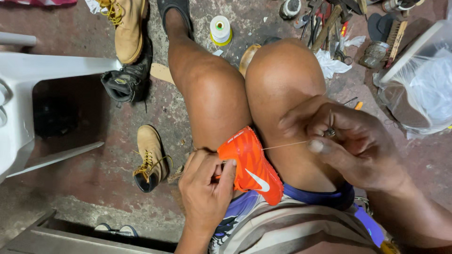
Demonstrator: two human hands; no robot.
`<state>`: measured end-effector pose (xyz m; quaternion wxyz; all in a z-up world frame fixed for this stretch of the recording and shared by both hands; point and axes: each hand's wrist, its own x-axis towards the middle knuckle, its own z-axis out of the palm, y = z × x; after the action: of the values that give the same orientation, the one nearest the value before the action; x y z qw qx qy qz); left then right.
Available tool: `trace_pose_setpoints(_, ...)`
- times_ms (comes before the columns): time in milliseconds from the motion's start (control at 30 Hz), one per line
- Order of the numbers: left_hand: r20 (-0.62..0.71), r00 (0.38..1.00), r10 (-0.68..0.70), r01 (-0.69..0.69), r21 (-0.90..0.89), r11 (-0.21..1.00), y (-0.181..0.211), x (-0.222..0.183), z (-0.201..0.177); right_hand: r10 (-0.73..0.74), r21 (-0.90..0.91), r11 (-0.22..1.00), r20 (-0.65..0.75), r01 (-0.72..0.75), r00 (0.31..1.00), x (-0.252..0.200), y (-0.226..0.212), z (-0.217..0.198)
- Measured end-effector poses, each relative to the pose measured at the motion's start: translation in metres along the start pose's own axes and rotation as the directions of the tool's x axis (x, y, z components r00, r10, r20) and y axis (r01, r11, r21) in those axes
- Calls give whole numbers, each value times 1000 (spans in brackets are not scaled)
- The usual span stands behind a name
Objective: The person stitches the upper part of an orange athletic shoe with a needle and thread, pulling the thread taut and looping it around the needle to create stitches.
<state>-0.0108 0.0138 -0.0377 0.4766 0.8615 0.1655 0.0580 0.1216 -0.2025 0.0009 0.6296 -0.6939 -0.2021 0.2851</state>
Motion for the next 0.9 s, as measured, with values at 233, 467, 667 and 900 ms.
trace_pose_setpoints(233,80,995,67,-64,-34,997,-6,7,0,125,144,979,147,-146,981,4,20,25)
trace_pose_setpoints(467,95,994,45,-32,-138,990,-20,15,3,45,-263,964,44,-32,998,10,32,36)
trace_pose_setpoints(667,111,992,53,-21,-274,962,-35,14,1,210,-102,972,-36,-213,977,6,34,40)
trace_pose_setpoints(900,34,999,33,-25,-226,974,-8,7,-5,17,-245,969,-75,-35,997,12,39,41)
